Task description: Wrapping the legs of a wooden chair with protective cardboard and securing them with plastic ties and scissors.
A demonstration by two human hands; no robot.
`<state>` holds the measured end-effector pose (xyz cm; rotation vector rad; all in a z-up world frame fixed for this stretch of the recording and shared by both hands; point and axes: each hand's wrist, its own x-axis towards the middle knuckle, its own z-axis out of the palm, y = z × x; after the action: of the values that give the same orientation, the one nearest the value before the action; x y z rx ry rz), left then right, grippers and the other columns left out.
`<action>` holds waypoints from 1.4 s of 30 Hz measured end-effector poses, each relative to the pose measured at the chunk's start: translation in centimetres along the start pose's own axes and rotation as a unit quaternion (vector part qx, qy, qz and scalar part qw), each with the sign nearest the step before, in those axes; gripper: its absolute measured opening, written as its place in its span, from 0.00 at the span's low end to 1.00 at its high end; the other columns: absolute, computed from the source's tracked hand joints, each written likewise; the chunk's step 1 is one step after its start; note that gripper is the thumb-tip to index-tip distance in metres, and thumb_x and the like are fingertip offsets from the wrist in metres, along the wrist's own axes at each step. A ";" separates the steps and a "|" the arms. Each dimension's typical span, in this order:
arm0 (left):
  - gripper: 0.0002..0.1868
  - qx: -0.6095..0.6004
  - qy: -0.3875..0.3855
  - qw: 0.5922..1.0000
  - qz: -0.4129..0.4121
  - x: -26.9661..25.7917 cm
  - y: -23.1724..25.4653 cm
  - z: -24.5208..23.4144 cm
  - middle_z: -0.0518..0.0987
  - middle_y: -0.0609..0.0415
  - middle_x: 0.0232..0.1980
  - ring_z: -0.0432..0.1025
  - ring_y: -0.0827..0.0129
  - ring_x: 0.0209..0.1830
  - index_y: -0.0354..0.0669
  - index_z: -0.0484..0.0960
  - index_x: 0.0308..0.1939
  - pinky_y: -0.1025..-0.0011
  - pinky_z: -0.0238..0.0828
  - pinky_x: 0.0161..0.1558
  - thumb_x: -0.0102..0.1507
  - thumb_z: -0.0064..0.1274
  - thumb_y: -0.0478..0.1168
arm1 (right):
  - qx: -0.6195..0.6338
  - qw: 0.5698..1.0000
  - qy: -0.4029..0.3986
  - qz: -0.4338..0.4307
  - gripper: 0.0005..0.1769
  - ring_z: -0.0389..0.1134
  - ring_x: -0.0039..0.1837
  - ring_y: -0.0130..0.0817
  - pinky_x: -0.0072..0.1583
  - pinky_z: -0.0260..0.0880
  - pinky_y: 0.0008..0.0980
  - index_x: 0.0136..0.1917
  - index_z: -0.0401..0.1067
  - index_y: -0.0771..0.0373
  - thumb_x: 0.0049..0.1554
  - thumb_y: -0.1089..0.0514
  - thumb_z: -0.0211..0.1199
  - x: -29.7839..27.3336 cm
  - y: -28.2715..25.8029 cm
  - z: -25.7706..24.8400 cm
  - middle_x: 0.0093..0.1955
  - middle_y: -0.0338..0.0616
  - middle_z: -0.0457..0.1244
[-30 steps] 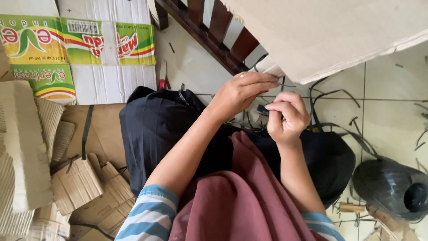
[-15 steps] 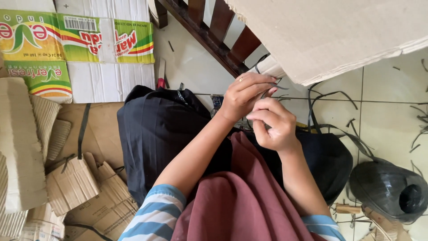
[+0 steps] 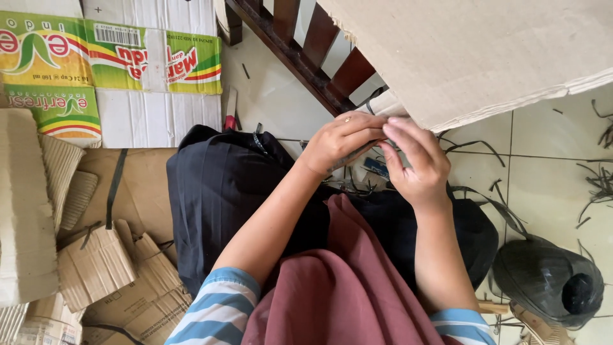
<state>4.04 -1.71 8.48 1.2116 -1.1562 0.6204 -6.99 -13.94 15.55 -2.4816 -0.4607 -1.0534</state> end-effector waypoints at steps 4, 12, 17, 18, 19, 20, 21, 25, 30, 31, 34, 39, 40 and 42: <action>0.10 0.013 -0.003 1.000 -0.001 1.5 1.2 -0.8 0.84 0.50 0.47 0.81 0.57 0.39 0.38 0.83 0.40 0.62 0.80 0.47 0.72 0.48 0.36 | 0.007 0.999 0.027 0.016 0.05 0.75 0.49 0.45 0.52 0.78 0.39 0.48 0.83 0.69 0.58 0.73 0.71 -1.6 1.2 0.2 0.50 0.51 0.71; 0.02 0.072 0.032 0.996 -0.043 1.5 1.3 -0.7 0.82 0.59 0.41 0.77 0.64 0.33 0.47 0.83 0.44 0.69 0.75 0.44 0.69 0.54 0.37 | -0.054 0.997 0.050 0.006 0.05 0.74 0.48 0.45 0.49 0.78 0.38 0.43 0.80 0.67 0.58 0.74 0.71 -1.6 0.8 0.6 0.49 0.50 0.72; 0.03 0.073 0.026 0.996 -0.049 1.8 1.9 -0.5 0.82 0.58 0.41 0.77 0.63 0.33 0.47 0.81 0.46 0.68 0.75 0.43 0.70 0.53 0.37 | -0.092 0.995 0.049 -0.003 0.05 0.74 0.46 0.40 0.49 0.78 0.36 0.43 0.80 0.64 0.58 0.70 0.73 -1.0 0.8 1.2 0.47 0.44 0.71; 0.03 0.073 0.027 0.995 -0.057 1.6 1.9 -0.4 0.82 0.58 0.43 0.77 0.62 0.33 0.47 0.80 0.47 0.68 0.75 0.43 0.70 0.54 0.36 | -0.087 0.995 0.051 -0.005 0.06 0.73 0.44 0.40 0.48 0.77 0.37 0.44 0.81 0.64 0.59 0.72 0.72 -0.8 0.7 1.2 0.45 0.44 0.71; 0.03 0.074 0.028 0.995 -0.057 1.6 1.7 -0.6 0.82 0.58 0.43 0.77 0.62 0.33 0.47 0.80 0.47 0.68 0.75 0.43 0.70 0.54 0.36 | -0.087 0.995 0.050 -0.005 0.06 0.73 0.44 0.40 0.48 0.77 0.37 0.44 0.81 0.64 0.59 0.72 0.72 -0.5 0.5 1.2 0.45 0.44 0.71; 0.03 0.078 0.031 0.995 -0.061 1.7 1.6 -0.8 0.82 0.59 0.44 0.77 0.63 0.34 0.46 0.80 0.46 0.69 0.74 0.42 0.69 0.55 0.36 | -0.094 0.994 0.054 -0.005 0.05 0.73 0.44 0.39 0.47 0.76 0.36 0.45 0.82 0.65 0.60 0.72 0.72 -0.3 0.3 1.3 0.45 0.44 0.71; 0.03 0.082 0.034 0.994 -0.066 1.8 1.5 -1.0 0.82 0.60 0.45 0.77 0.64 0.35 0.45 0.80 0.45 0.69 0.74 0.41 0.68 0.56 0.35 | -0.101 0.993 0.058 -0.004 0.05 0.72 0.43 0.39 0.47 0.76 0.35 0.47 0.83 0.65 0.61 0.72 0.71 -0.1 0.1 1.3 0.45 0.43 0.70; 0.05 0.100 0.023 0.991 -0.085 2.1 1.8 -1.2 0.82 0.58 0.46 0.76 0.63 0.36 0.43 0.78 0.47 0.69 0.73 0.40 0.68 0.56 0.35 | -0.112 0.992 0.064 -0.004 0.05 0.72 0.43 0.41 0.46 0.75 0.36 0.47 0.82 0.66 0.62 0.72 0.69 -0.2 -0.3 2.1 0.44 0.45 0.69; 0.13 0.090 -0.004 0.987 -0.130 1.0 1.5 -1.5 0.81 0.56 0.48 0.78 0.61 0.46 0.46 0.79 0.53 0.66 0.75 0.45 0.64 0.59 0.35 | -0.086 0.988 -0.006 0.128 0.06 0.69 0.48 0.45 0.49 0.72 0.40 0.48 0.76 0.62 0.68 0.64 0.62 -2.0 -0.4 2.8 0.46 0.40 0.63; 0.13 0.090 -0.004 0.988 -0.129 0.9 1.9 -1.9 0.81 0.56 0.48 0.78 0.61 0.46 0.46 0.79 0.53 0.66 0.75 0.45 0.64 0.59 0.35 | -0.086 0.988 -0.006 0.128 0.06 0.69 0.48 0.45 0.49 0.72 0.40 0.48 0.76 0.62 0.68 0.64 0.62 -2.0 -0.7 2.5 0.46 0.40 0.63; 0.09 -0.003 -0.015 0.943 -0.332 0.3 2.9 -2.5 0.79 0.57 0.36 0.78 0.62 0.37 0.49 0.82 0.44 0.68 0.74 0.37 0.64 0.60 0.46 | -0.013 0.974 -0.027 0.224 0.06 0.69 0.49 0.52 0.50 0.71 0.43 0.49 0.73 0.67 0.68 0.62 0.61 -1.7 -1.5 1.7 0.45 0.45 0.60; 0.12 -0.335 0.053 0.700 -0.628 -3.6 2.3 2.0 0.86 0.51 0.35 0.81 0.74 0.38 0.43 0.88 0.49 0.74 0.82 0.44 0.68 0.60 0.45 | 0.049 0.945 -0.059 0.317 0.06 0.71 0.50 0.52 0.51 0.71 0.43 0.50 0.74 0.69 0.67 0.63 0.63 -0.9 -2.2 0.8 0.46 0.48 0.62; 0.12 -0.336 0.053 0.701 -0.627 -3.5 2.2 2.1 0.86 0.51 0.35 0.81 0.74 0.38 0.43 0.88 0.49 0.74 0.82 0.44 0.68 0.60 0.45 | 0.049 0.946 -0.058 0.316 0.06 0.71 0.50 0.52 0.51 0.71 0.43 0.50 0.74 0.69 0.67 0.63 0.63 -0.8 -2.1 1.0 0.46 0.48 0.62; 0.11 -0.381 0.136 0.687 -0.603 -3.6 2.3 2.4 0.86 0.45 0.38 0.82 0.69 0.39 0.35 0.86 0.47 0.65 0.84 0.45 0.66 0.63 0.40 | 0.052 0.961 -0.020 0.271 0.04 0.72 0.49 0.51 0.48 0.72 0.39 0.49 0.76 0.69 0.65 0.65 0.66 -1.0 -2.0 1.1 0.44 0.46 0.63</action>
<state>0.00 -2.63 5.91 0.8205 -0.0958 -0.6552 -7.87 -11.81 14.53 -2.3318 0.1517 -0.7324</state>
